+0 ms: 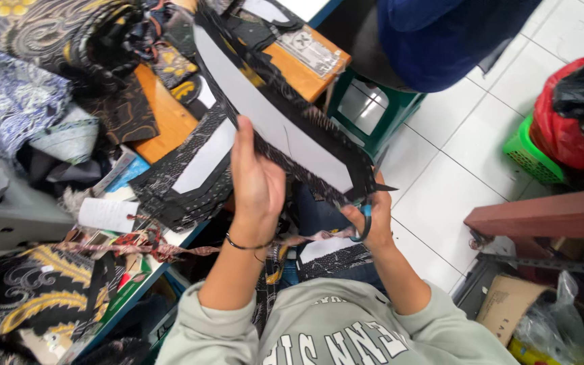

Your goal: The person uses scissors to cut a piece of patterned fabric along a white paper template. They hold the fabric and template with one hand while cutting with the other, then place the cut piece on a stack of similar pieces on the table.

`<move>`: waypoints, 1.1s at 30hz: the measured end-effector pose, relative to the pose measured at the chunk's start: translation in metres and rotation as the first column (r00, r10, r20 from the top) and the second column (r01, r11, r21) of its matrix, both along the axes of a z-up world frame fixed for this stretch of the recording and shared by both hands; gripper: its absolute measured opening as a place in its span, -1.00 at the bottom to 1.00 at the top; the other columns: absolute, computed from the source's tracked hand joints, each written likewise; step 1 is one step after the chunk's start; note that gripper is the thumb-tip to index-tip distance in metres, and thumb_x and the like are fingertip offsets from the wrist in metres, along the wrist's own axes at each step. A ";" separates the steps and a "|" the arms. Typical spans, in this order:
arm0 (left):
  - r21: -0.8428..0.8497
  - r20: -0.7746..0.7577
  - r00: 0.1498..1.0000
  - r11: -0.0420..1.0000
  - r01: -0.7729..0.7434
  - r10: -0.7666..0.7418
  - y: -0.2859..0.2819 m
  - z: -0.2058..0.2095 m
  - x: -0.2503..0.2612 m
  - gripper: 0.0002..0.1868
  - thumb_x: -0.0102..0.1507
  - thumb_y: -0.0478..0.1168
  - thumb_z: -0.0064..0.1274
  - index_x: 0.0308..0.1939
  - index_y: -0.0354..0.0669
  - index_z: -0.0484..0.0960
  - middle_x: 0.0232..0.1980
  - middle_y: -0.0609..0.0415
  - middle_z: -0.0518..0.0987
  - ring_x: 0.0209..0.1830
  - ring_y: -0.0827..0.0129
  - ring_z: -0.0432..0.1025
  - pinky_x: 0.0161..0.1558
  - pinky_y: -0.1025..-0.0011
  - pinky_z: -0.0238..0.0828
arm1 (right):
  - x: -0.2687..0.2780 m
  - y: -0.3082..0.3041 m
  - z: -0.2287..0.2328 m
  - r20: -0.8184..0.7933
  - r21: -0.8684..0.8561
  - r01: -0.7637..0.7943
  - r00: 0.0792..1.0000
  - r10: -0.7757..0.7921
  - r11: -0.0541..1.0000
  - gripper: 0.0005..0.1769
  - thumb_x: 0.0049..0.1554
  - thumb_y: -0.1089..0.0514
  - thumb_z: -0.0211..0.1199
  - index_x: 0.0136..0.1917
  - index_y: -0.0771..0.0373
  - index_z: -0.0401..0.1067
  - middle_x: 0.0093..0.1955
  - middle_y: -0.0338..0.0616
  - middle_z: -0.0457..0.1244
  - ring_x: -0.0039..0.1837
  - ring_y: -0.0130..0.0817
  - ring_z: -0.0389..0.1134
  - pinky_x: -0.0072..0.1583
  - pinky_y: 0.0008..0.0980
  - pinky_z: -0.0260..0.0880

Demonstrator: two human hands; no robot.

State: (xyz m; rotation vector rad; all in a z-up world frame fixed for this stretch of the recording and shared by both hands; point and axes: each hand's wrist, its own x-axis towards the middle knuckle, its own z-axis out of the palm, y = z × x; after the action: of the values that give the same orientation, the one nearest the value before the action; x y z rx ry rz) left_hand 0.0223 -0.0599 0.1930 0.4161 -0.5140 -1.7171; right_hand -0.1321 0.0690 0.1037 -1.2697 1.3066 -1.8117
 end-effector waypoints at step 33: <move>-0.154 0.277 0.864 0.907 -0.393 0.421 0.093 -0.056 0.011 0.07 0.25 -0.49 0.09 0.67 -0.14 -0.26 0.61 -0.03 0.11 0.47 0.32 0.16 0.45 0.31 0.07 | -0.021 0.018 0.014 0.576 0.015 -0.004 0.817 -0.005 1.000 -0.47 -0.02 0.48 0.43 0.20 0.34 0.38 0.03 -0.07 0.39 0.01 -0.35 0.46 0.07 -0.34 0.50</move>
State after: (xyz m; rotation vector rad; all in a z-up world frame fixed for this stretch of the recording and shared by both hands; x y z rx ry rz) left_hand 0.0332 0.0336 0.1373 0.6789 -0.6734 -1.2182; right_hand -0.1533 0.0874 0.1181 -0.6146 0.9657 -1.9662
